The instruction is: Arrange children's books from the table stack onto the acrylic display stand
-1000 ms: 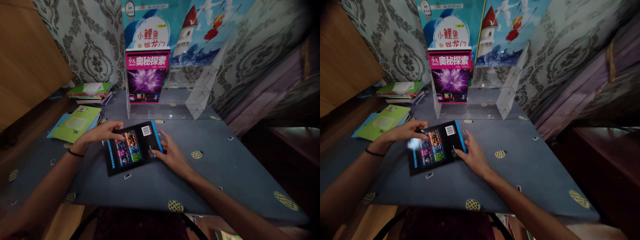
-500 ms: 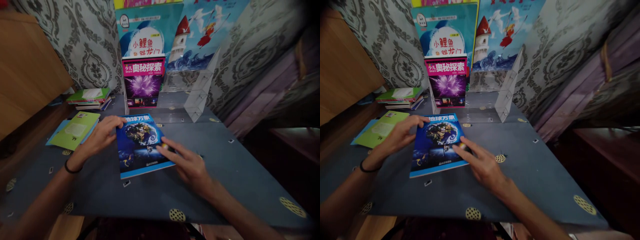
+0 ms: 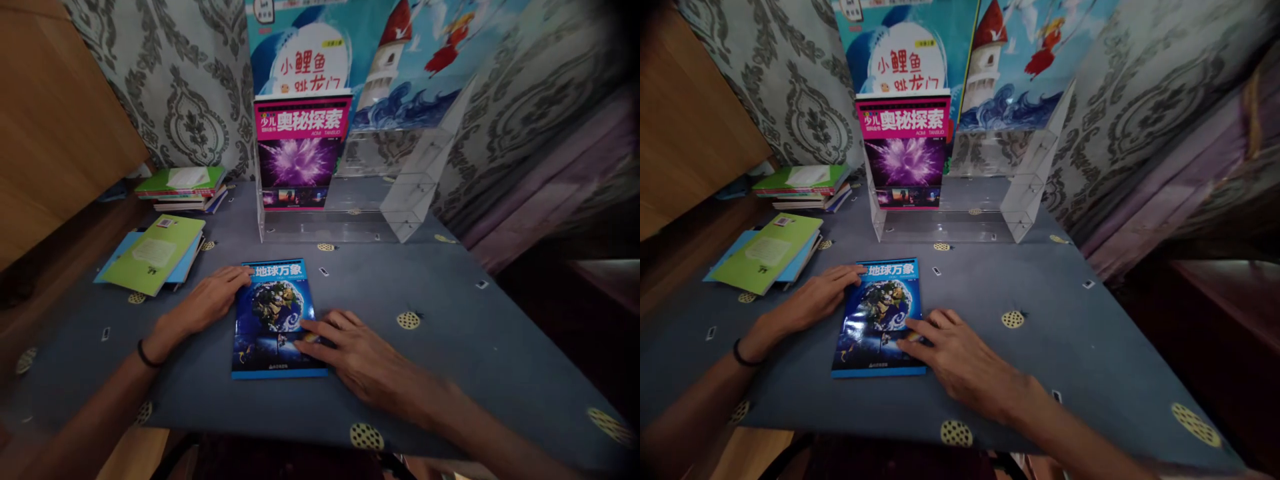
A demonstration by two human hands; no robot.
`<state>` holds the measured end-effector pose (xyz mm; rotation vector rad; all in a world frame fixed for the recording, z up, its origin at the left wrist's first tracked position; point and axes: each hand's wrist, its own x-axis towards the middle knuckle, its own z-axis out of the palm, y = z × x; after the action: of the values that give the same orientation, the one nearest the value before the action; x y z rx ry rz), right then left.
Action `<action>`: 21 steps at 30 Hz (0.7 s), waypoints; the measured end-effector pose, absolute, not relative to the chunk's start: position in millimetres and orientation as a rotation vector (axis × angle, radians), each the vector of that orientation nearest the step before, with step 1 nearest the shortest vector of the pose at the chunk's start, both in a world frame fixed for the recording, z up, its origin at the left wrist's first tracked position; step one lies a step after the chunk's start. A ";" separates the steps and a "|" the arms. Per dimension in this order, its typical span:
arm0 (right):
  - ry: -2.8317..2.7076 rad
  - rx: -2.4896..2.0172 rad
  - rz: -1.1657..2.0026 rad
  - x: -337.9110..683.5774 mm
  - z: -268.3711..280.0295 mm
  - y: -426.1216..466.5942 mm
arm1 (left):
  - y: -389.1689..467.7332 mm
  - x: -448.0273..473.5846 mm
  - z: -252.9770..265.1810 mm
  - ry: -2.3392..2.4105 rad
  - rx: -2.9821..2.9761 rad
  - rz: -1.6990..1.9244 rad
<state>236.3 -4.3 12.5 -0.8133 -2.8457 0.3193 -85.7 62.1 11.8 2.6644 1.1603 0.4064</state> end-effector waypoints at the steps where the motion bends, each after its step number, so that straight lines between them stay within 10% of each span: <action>1: -2.863 -0.789 0.362 235.9 17.6 0.4 | 62.5 -86.5 9.4 1.169 2.640 0.459; 21: -2.645 -0.820 0.235 110.6 -11.0 93.6 | 71.4 -93.6 -7.7 1.382 2.344 0.785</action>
<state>110.6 93.6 -11.0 -0.8200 -2.6450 0.2353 -93.6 71.4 -7.7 2.3444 1.3816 0.7845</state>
